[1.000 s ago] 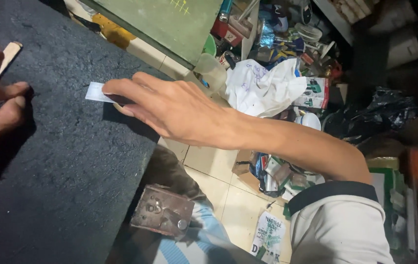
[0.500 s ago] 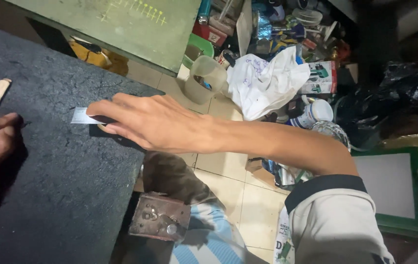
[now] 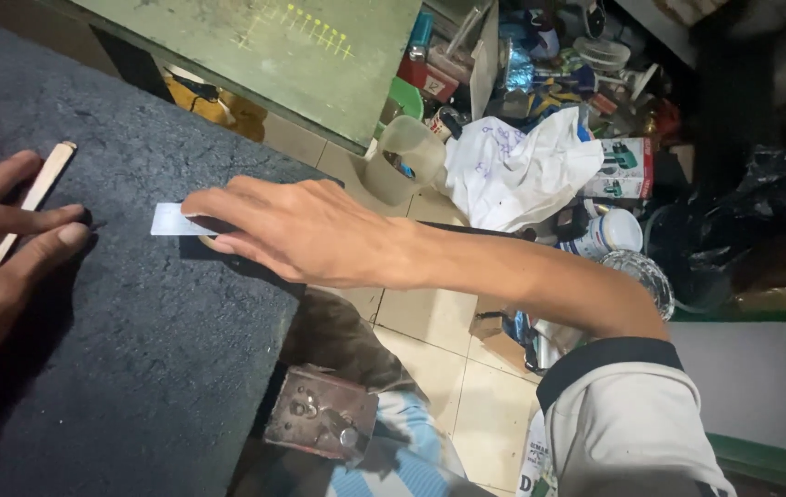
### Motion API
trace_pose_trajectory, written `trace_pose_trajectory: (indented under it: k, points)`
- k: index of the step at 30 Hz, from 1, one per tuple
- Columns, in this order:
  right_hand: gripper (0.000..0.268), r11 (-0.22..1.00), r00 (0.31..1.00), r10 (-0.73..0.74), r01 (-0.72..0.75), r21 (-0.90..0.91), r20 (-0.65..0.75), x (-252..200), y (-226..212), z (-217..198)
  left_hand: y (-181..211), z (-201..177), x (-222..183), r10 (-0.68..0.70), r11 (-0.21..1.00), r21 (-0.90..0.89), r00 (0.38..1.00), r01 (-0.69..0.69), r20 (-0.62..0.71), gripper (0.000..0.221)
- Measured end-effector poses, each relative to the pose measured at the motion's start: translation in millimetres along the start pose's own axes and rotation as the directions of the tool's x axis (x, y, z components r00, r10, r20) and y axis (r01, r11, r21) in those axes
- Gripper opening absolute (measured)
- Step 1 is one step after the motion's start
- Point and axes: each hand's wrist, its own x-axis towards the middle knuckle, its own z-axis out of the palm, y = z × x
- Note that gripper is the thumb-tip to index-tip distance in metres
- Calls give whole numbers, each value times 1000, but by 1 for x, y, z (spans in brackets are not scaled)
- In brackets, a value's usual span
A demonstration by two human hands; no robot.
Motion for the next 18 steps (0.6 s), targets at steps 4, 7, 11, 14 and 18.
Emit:
trace_pose_trajectory:
  k: [4,7,11,14,18]
  points:
    - [30,999,1000,-4,4,-32,-12,-1,-1,-2,0,-5,0,197,980,22,980,-197,7,23]
    - [28,1000,1000,-16,16,-13,-21,-1,0,-3,-3,-5,2,214,971,95,975,-218,51,24]
    - [27,999,1000,-18,18,-33,7,0,-2,-7,7,-8,4,268,962,45,963,-270,39,18]
    - [27,999,1000,-5,6,-36,31,3,-4,-11,20,-11,3,303,951,55,953,-304,32,18]
    - [27,997,999,-34,35,-65,18,5,-2,-5,17,-14,-5,238,961,146,971,-234,-12,21]
